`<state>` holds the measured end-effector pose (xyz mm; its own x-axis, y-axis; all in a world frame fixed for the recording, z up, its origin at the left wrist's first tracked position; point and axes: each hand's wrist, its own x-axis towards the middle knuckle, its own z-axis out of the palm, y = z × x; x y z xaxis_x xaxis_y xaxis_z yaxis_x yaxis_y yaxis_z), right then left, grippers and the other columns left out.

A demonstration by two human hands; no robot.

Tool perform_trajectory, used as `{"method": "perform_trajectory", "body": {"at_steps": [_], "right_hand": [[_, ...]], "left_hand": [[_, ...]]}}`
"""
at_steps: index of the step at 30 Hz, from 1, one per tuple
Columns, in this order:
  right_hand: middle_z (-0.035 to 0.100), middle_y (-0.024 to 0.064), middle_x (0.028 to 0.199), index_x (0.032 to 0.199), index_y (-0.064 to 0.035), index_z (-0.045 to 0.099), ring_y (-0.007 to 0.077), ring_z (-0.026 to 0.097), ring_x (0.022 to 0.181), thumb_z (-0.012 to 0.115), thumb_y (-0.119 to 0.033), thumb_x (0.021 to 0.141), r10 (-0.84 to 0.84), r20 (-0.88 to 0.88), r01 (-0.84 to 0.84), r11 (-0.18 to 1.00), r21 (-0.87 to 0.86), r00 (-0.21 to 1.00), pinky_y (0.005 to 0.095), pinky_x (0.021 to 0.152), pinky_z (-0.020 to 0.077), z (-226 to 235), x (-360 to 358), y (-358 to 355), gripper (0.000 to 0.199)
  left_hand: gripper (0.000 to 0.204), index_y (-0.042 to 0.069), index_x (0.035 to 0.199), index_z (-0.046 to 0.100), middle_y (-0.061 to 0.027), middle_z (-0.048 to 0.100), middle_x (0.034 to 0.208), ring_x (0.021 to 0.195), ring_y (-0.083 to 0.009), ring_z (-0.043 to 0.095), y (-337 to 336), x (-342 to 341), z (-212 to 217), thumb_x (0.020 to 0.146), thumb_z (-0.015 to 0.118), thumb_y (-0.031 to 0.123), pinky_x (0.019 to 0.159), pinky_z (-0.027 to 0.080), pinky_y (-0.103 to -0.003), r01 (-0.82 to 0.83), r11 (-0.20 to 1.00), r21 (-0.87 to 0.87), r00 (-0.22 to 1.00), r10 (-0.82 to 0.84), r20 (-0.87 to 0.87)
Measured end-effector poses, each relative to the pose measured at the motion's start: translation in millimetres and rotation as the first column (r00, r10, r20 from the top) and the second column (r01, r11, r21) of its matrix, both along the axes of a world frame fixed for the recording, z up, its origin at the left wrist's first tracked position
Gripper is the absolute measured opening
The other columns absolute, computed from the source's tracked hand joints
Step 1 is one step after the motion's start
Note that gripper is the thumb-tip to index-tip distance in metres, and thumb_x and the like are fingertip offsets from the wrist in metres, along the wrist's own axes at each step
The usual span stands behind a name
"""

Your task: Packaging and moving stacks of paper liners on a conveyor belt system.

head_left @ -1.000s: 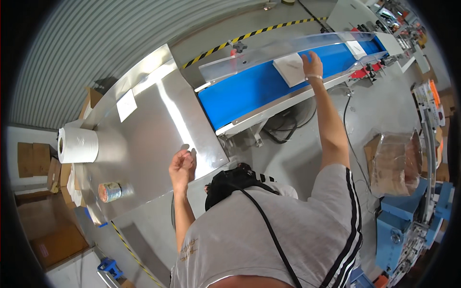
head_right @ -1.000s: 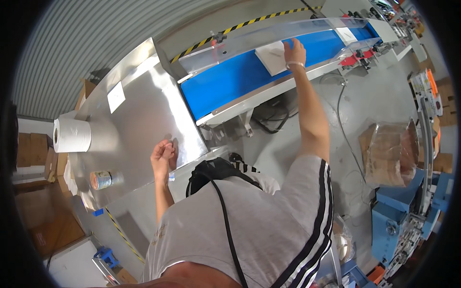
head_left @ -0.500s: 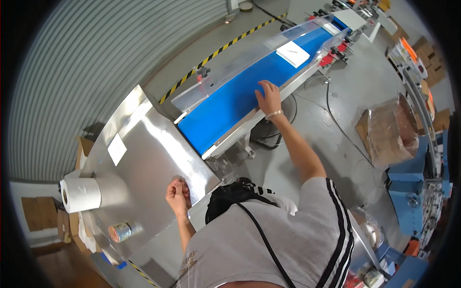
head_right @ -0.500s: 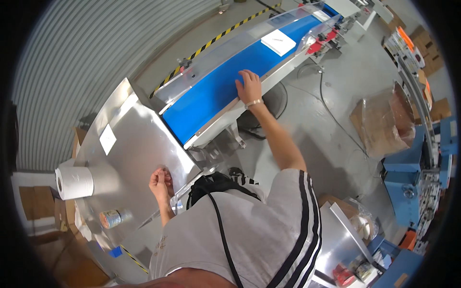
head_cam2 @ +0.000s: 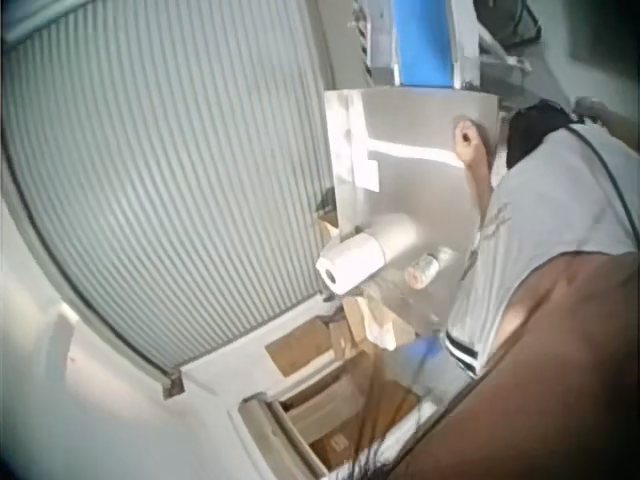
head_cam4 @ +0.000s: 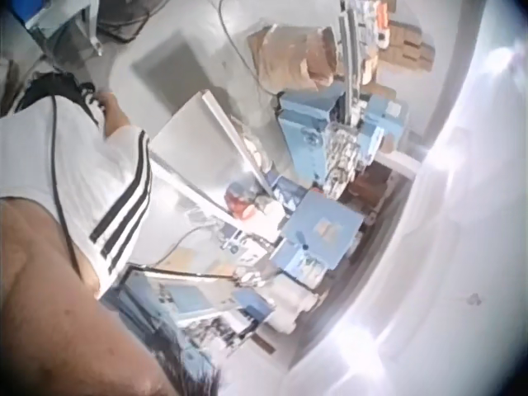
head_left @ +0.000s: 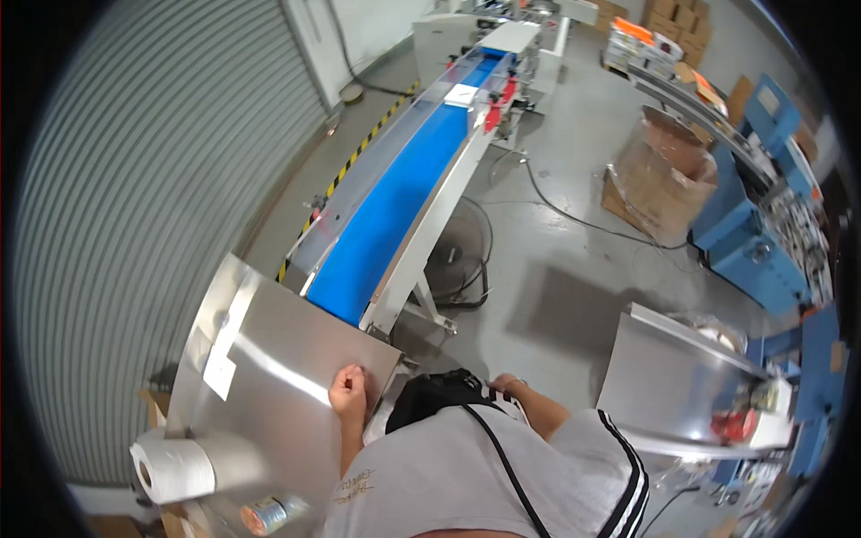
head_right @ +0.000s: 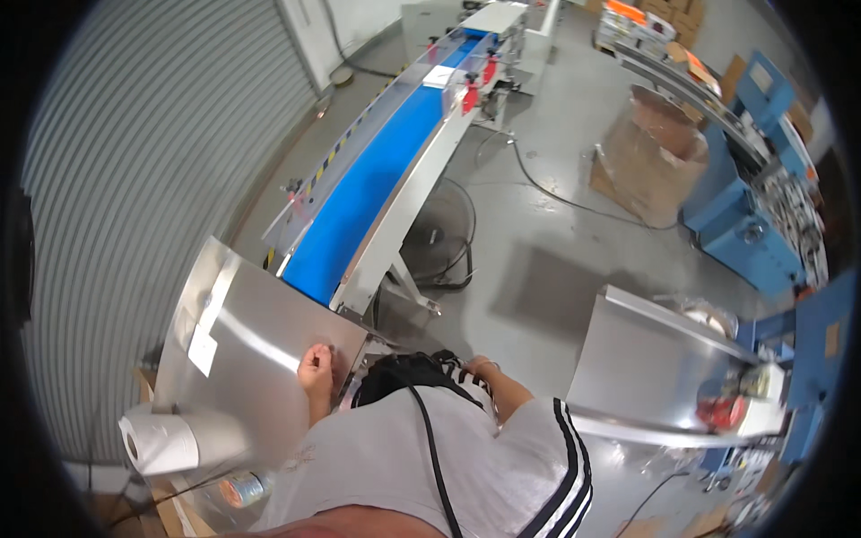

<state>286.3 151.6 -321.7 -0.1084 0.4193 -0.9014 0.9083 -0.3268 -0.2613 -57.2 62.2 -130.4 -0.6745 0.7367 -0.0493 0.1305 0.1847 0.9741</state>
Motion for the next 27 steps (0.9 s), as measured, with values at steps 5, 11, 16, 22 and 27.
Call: {"method": "perform_trajectory", "body": {"at_steps": [5,11,16,22,27], "right_hand": [[0.068,0.0164,0.093,0.095,-0.0072,0.07,0.0302,0.065,0.091,0.056,-0.028,0.075,-0.558,-0.037,0.549,0.801,0.239,0.829,0.0383,0.082,0.0492,-96,43,-86,0.032],[0.065,0.0154,0.106,0.102,-0.0102,0.068,0.0295,0.061,0.1,0.056,-0.033,0.076,-0.395,-0.097,0.407,0.885,0.228,0.914,0.0378,0.088,0.0472,-56,27,-194,0.037],[0.064,0.014,0.108,0.101,-0.0118,0.068,0.0298,0.06,0.103,0.053,-0.036,0.077,-0.516,0.002,0.497,0.827,0.263,0.857,0.0386,0.089,0.0464,-35,44,-262,0.037],[0.065,0.015,0.103,0.095,-0.0075,0.069,0.0305,0.063,0.096,0.054,-0.025,0.076,0.146,0.144,-0.186,0.925,0.331,0.979,0.0398,0.08,0.0503,-87,68,-290,0.03],[0.064,0.0162,0.104,0.102,-0.0067,0.065,0.033,0.062,0.094,0.048,-0.028,0.082,-0.2,-0.192,0.265,0.867,0.421,0.961,0.0412,0.082,0.0498,-19,67,-333,0.034]], "left_hand": [[0.014,0.002,0.085,0.064,-0.0045,0.061,0.072,0.063,-0.0141,0.057,7,-4,-8,0.084,0.063,0.015,0.059,0.046,-0.026,0.191,0.977,0.09,0.921,-0.147,-0.36],[0.015,0.004,0.084,0.064,-0.01,0.063,0.08,0.07,-0.0259,0.061,8,-7,5,0.083,0.06,0.019,0.064,0.048,-0.035,0.213,0.977,0.012,0.785,-0.163,-0.597],[0.016,0.005,0.085,0.064,-0.0103,0.064,0.081,0.071,-0.0266,0.061,18,-6,-3,0.084,0.06,0.02,0.064,0.048,-0.035,0.252,0.964,0.09,0.779,-0.147,-0.609],[0.021,0.004,0.089,0.064,-0.0075,0.063,0.074,0.067,-0.0183,0.058,23,-36,-34,0.086,0.055,0.023,0.064,0.047,-0.033,0.269,0.959,0.089,0.907,-0.221,-0.36],[0.017,0.006,0.089,0.063,-0.0074,0.063,0.08,0.071,-0.0213,0.059,10,6,4,0.082,0.057,0.019,0.066,0.047,-0.035,0.208,0.977,0.053,0.737,-0.121,-0.665]]}}
